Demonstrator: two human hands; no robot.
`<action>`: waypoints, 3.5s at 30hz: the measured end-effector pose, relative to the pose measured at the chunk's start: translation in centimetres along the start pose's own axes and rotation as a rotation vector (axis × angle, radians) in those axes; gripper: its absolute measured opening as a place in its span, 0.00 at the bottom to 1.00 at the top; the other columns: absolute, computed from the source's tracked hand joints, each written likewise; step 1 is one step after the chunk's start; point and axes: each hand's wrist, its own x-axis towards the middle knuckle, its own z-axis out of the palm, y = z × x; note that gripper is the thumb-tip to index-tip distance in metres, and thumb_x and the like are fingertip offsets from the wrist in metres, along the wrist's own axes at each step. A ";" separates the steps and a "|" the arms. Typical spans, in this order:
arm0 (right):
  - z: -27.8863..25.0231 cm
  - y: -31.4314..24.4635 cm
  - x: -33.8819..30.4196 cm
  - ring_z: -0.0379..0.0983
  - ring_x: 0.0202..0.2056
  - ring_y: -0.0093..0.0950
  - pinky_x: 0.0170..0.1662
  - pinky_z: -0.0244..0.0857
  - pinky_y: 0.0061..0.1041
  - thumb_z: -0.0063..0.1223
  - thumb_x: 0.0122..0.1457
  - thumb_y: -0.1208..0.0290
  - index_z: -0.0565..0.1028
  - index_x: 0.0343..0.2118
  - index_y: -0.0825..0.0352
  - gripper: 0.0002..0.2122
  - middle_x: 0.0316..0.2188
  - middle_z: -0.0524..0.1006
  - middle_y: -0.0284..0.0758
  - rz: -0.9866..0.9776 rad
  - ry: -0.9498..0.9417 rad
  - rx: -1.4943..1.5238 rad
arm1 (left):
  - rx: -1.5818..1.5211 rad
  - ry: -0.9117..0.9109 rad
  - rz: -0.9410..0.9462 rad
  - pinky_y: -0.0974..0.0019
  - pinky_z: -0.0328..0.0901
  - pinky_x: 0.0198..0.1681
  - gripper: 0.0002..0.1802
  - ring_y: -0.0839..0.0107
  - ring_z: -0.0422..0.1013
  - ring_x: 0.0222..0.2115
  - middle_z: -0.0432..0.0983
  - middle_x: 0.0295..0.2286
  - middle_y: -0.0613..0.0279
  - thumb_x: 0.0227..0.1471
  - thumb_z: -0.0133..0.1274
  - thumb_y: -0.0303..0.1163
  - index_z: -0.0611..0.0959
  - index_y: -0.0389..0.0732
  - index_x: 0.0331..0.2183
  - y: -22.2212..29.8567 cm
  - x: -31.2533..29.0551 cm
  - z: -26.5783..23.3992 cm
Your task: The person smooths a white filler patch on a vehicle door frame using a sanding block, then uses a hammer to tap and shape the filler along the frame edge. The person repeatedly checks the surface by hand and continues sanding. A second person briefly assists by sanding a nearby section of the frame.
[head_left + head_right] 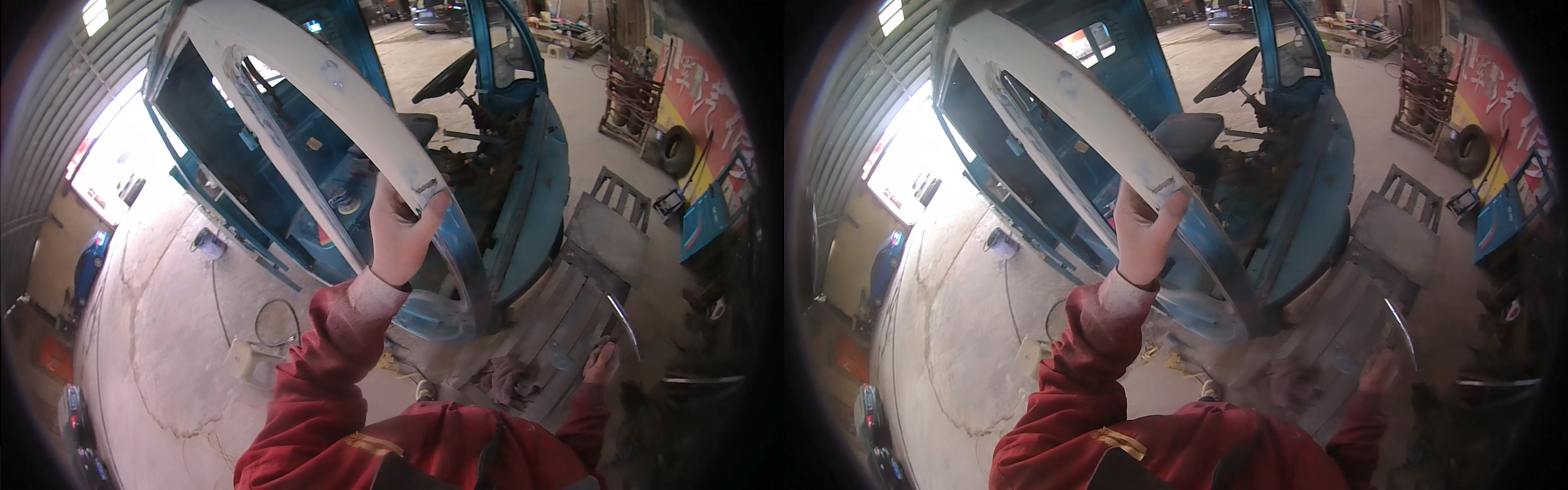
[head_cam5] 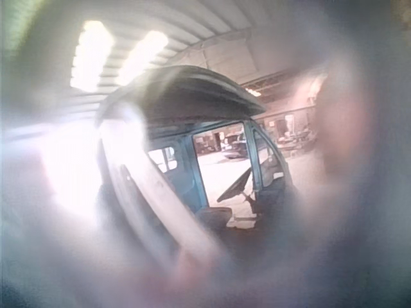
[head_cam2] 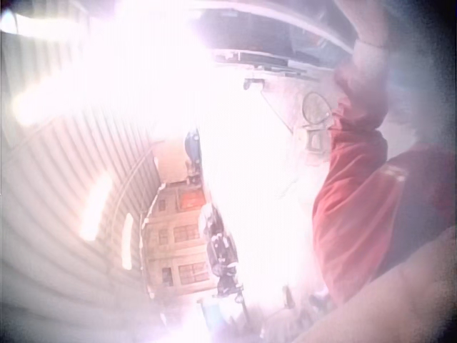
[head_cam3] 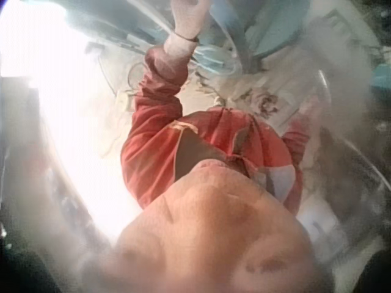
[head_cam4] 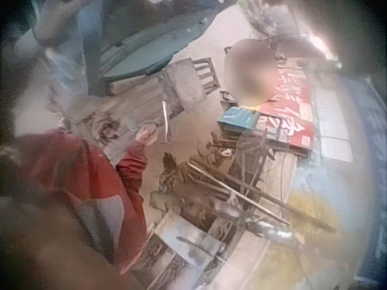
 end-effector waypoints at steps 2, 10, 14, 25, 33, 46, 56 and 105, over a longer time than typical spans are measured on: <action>3.0 -5.2 -2.1 0.58 0.17 0.13 0.18 0.49 0.15 0.48 0.69 0.48 0.73 0.43 0.62 0.19 0.22 0.65 0.22 0.050 -0.137 0.090 | -0.065 -0.047 -0.030 0.66 0.71 0.47 0.29 0.70 0.76 0.42 0.79 0.43 0.57 0.54 0.65 0.29 0.71 0.34 0.53 -0.2 0.2 0.0; 14.5 -21.2 -8.7 0.56 0.16 0.14 0.18 0.48 0.17 0.44 0.68 0.40 0.71 0.40 0.67 0.28 0.19 0.65 0.25 -0.149 -0.351 0.121 | -0.412 -0.044 -0.143 0.64 0.72 0.40 0.35 0.66 0.78 0.37 0.81 0.37 0.52 0.64 0.43 0.59 0.76 0.33 0.48 -1.8 1.5 0.2; 19.5 -26.1 -10.6 0.57 0.17 0.15 0.19 0.47 0.18 0.42 0.64 0.32 0.70 0.35 0.68 0.33 0.17 0.65 0.26 -0.093 -0.495 0.121 | -0.459 -0.164 -0.177 0.63 0.72 0.34 0.55 0.61 0.77 0.31 0.80 0.32 0.51 0.58 0.22 0.78 0.76 0.32 0.47 -3.0 2.0 0.7; 27.7 -30.4 -12.8 0.54 0.16 0.15 0.20 0.45 0.18 0.39 0.66 0.34 0.67 0.31 0.67 0.32 0.16 0.61 0.25 -0.209 -0.556 0.125 | -0.394 -0.002 -0.199 0.64 0.71 0.32 0.60 0.64 0.75 0.27 0.78 0.29 0.54 0.47 0.21 0.87 0.77 0.37 0.42 -3.9 2.0 1.5; 29.2 -30.7 -13.4 0.53 0.14 0.15 0.18 0.42 0.19 0.39 0.66 0.34 0.66 0.28 0.68 0.33 0.14 0.62 0.26 -0.343 -0.467 0.180 | -0.360 0.008 -0.128 0.66 0.69 0.36 0.55 0.66 0.74 0.33 0.78 0.33 0.55 0.54 0.23 0.82 0.75 0.38 0.47 -5.1 1.9 1.6; 28.8 -30.6 -14.0 0.56 0.17 0.16 0.20 0.46 0.19 0.42 0.65 0.34 0.68 0.28 0.70 0.34 0.18 0.64 0.28 -0.256 -0.405 -0.035 | -0.423 -0.074 -0.042 0.64 0.70 0.39 0.44 0.67 0.76 0.35 0.79 0.36 0.56 0.68 0.27 0.64 0.78 0.30 0.46 -6.3 1.9 1.0; 28.9 -31.1 -14.7 0.56 0.18 0.17 0.21 0.49 0.19 0.39 0.70 0.41 0.68 0.29 0.69 0.29 0.18 0.66 0.27 -0.391 -0.361 -0.084 | -0.488 -0.089 -0.050 0.64 0.69 0.36 0.44 0.67 0.75 0.33 0.80 0.34 0.56 0.68 0.27 0.63 0.80 0.28 0.42 -5.7 1.6 1.1; 27.8 -38.6 -5.2 0.63 0.25 0.18 0.30 0.60 0.19 0.43 0.72 0.57 0.70 0.48 0.76 0.21 0.27 0.73 0.32 -0.607 -0.635 0.056 | -0.010 0.275 0.138 0.67 0.71 0.33 0.21 0.67 0.77 0.34 0.79 0.35 0.52 0.58 0.58 0.35 0.74 0.32 0.46 7.0 10.4 -0.1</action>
